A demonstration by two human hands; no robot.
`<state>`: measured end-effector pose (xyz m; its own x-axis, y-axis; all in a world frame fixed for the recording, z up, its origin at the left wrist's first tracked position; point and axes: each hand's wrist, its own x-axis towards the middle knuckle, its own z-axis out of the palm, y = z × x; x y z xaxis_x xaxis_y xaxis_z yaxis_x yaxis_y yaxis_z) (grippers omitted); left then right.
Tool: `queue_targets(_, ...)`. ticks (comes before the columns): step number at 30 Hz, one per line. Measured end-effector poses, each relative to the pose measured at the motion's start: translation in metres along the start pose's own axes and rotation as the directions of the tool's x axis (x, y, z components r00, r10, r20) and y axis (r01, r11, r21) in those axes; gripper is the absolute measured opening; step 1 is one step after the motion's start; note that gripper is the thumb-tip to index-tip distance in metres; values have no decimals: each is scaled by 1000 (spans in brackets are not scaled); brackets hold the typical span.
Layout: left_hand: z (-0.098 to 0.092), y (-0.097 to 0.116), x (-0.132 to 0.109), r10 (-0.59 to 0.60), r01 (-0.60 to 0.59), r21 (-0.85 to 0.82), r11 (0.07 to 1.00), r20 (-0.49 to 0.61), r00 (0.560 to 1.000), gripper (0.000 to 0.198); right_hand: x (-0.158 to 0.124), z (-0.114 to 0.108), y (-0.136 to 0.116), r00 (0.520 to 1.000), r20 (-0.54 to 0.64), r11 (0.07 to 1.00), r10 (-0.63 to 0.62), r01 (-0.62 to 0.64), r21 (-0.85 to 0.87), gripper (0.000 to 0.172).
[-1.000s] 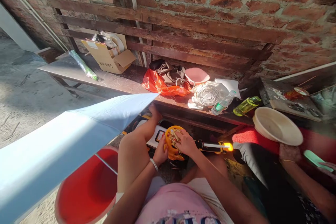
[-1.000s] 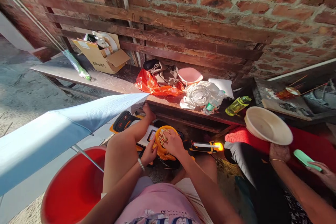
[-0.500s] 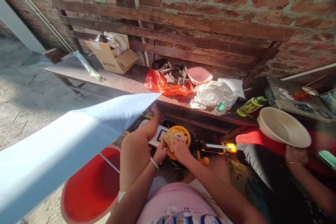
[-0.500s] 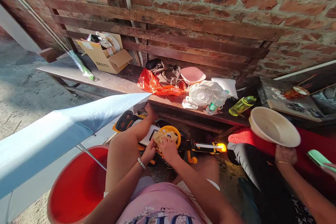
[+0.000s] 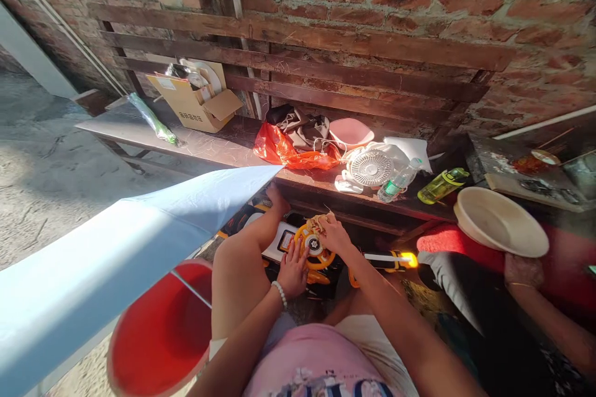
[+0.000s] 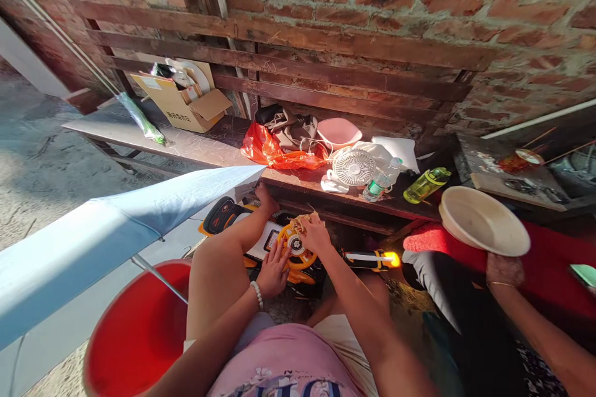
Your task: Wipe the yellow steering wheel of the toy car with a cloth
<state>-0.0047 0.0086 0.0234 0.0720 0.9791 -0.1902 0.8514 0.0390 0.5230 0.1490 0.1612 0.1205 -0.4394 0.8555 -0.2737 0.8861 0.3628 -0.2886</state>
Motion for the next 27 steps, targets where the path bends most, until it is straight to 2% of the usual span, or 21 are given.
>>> queue_targets(2,-2,1,0,-13,13,24,1000,14,1000,82,11,11,1,996,31,994,86,-88,61,55)
queue_targets(6,-2,2,-1,-9,10,50,999,-8,1000,82,11,30,7,985,-14,978,174,-171,120,57)
queue_targets(10,1,-1,-1,19,-18,29,999,-34,999,82,-8,43,15,964,-53,959,259,-250,133,60)
queue_targets(15,2,-3,0,23,-23,-14,1000,-14,1000,85,-41,64,23,930,-80,917,358,-334,218,58)
queue_targets(18,2,-5,1,44,-45,-35,998,-17,999,89,-61,79,23,933,-84,912,351,-320,257,57)
queue_targets(23,2,-8,2,62,-61,-52,997,4,998,98,-90,93,14,962,-115,945,249,-216,246,57)
queue_targets(27,0,-8,2,60,-60,-30,998,4,998,98,-105,91,9,982,-36,953,185,-171,250,57)
